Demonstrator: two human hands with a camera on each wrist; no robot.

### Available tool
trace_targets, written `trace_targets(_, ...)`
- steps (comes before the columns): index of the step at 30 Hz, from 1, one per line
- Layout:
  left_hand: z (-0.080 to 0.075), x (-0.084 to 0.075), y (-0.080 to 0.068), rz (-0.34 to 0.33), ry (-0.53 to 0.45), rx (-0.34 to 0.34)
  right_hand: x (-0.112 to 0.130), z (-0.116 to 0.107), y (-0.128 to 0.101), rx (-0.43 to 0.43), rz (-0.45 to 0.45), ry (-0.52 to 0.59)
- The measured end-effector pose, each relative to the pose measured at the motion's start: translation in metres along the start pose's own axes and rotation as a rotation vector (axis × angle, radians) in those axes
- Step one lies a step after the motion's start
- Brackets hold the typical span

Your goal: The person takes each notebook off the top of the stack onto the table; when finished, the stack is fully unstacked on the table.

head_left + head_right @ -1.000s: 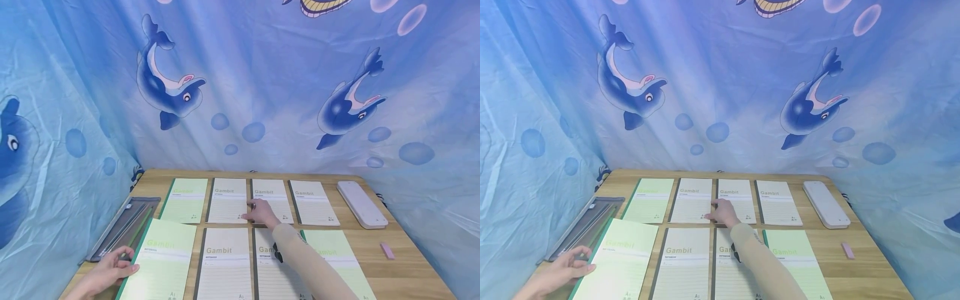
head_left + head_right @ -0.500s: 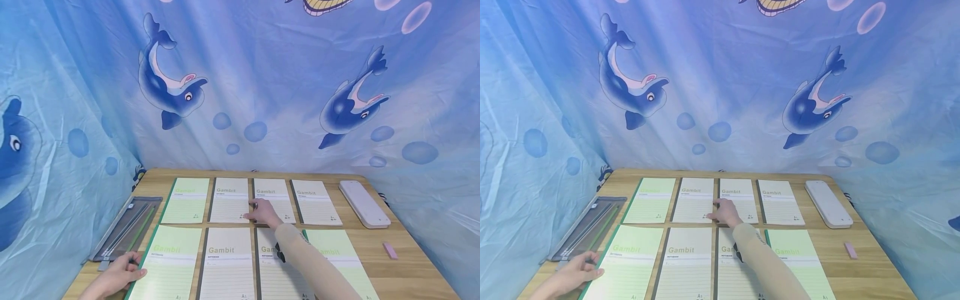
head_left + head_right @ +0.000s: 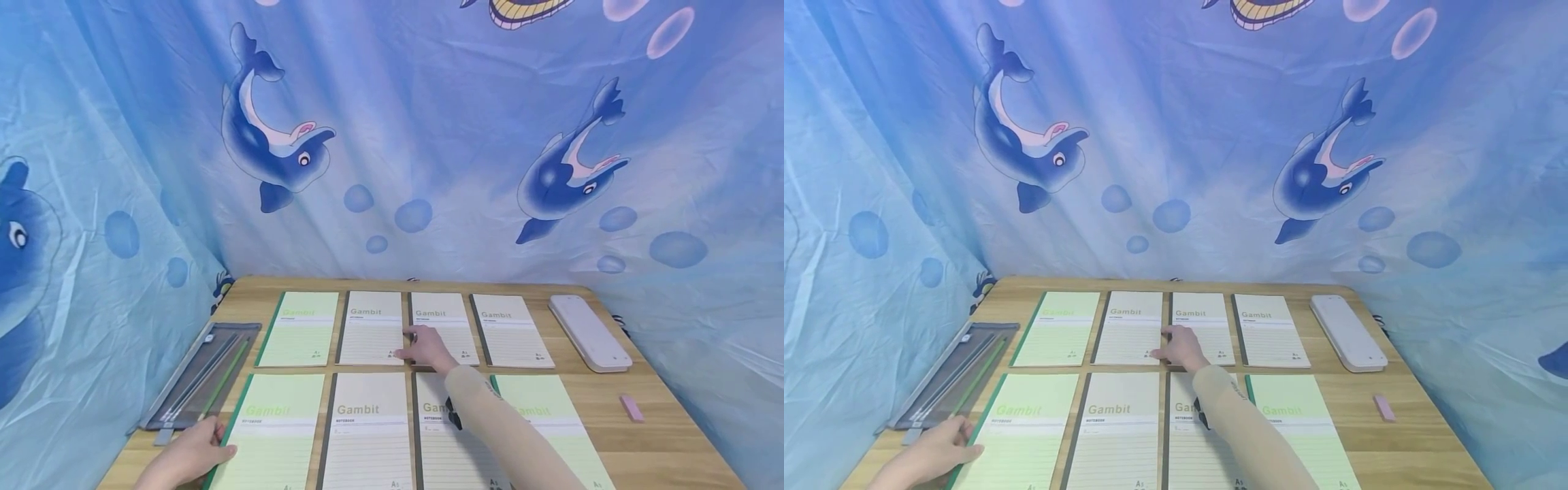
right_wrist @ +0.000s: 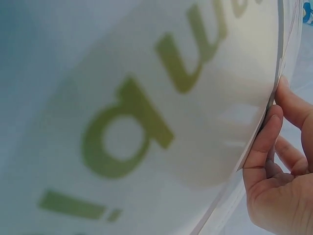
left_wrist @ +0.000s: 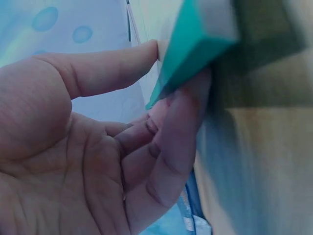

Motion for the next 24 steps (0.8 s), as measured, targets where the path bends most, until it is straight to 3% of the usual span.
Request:
trace_targets(8,-0.0013,-0.0009,0.0011,-0.064,0.168,-0.006,0.0012,-0.0004,0.0004,0.006,0.005,-0.015)
trace_targets(24,-0.0017,0.0005,-0.0007,-0.071,0.210,-0.016,0.0031,0.0012,-0.0011,0.001,0.002,-0.015)
Point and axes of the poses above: each hand's wrist, its own y-axis towards the middle knuckle, its own z-axis out of the palm, x = y × z, the point moved 4 cm from there along y, towards the middle knuckle, and after that the axes turned 8 degrees about -y, right-handed, at the moved point
